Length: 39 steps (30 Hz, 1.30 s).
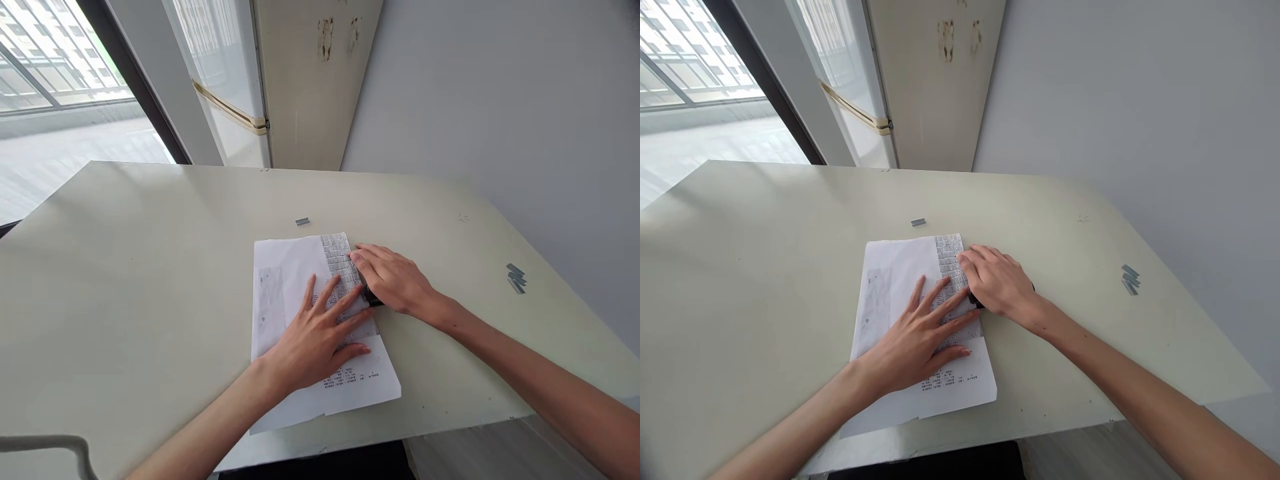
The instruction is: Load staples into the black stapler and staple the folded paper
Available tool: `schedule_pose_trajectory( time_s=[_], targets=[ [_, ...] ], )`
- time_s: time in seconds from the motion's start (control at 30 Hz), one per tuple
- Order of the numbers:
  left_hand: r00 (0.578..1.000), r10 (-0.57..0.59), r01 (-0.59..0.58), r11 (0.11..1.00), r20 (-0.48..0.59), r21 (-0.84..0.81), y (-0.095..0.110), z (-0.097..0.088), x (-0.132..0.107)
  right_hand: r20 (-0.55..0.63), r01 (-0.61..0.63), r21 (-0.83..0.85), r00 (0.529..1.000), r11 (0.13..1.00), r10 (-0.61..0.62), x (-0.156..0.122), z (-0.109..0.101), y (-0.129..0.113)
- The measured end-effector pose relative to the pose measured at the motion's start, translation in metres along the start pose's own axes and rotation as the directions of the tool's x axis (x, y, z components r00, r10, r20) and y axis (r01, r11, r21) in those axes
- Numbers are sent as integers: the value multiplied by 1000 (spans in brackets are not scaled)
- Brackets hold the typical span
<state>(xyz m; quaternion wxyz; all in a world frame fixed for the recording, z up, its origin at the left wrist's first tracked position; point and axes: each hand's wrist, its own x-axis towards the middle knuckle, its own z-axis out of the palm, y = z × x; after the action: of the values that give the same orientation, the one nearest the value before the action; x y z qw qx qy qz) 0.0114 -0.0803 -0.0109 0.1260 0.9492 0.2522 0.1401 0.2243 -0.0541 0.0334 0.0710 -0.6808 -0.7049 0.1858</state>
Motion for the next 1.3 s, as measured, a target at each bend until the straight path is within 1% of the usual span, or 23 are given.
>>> schedule_pose_trajectory(
  time_s=[0.2, 0.37, 0.43, 0.5, 0.57, 0.63, 0.7, 0.77, 0.9, 1.0, 1.07, 1.17, 1.23, 1.3],
  targets=[
    [1000, -7, 7, 1000, 3, -9, -1, 1, 0, -55, 32, -53, 998, 998, -35, -1, 3, -5],
    [1000, -11, 12, 999, 11, -30, -1, -3, 0, -147, 77, -171, 984, 982, -103, 2, 17, -8],
    [1000, -20, 20, 999, 9, -34, 0, -4, 0, -153, 94, -193, 980, 977, -124, 4, 22, -9],
    [999, -37, 37, 999, -8, -34, 0, -5, 0, -136, 98, -179, 983, 979, -123, 6, 22, -9],
    [999, -46, 46, 999, -19, -29, 0, -6, -1, -115, 96, -112, 987, 989, -109, 6, 16, -6],
    [999, -47, 47, 999, -11, -16, 0, -5, -3, -99, 91, 33, 991, 995, -87, 4, 7, -1],
    [999, -48, 48, 999, -6, -4, -2, -6, -5, -111, 81, 200, 992, 977, -60, -1, -1, 6],
    [999, -44, 44, 999, -10, -1, -4, -7, -8, -149, 94, 306, 988, 947, -50, -8, -6, 15],
    [1000, -28, 28, 1000, -10, 11, -6, -14, -12, -214, 150, 374, 974, 915, -72, -28, -5, 37],
    [999, -38, 38, 999, 1, 29, -9, -27, -18, -248, 142, 411, 968, 900, -39, -44, -1, 59],
    [997, -72, 72, 997, -2, 39, -14, -38, -26, -258, 102, 443, 966, 891, 17, -55, 2, 74],
    [982, -184, 186, 980, -34, 69, -30, -50, -47, -261, 42, 491, 960, 870, 100, -71, 7, 93],
    [957, -271, 282, 954, -105, 101, -40, -53, -64, -266, 34, 510, 956, 860, 120, -81, 13, 103],
    [931, -317, 344, 928, -181, 145, -45, -54, -78, -293, 47, 521, 948, 853, 127, -88, 19, 110]
  ],
)
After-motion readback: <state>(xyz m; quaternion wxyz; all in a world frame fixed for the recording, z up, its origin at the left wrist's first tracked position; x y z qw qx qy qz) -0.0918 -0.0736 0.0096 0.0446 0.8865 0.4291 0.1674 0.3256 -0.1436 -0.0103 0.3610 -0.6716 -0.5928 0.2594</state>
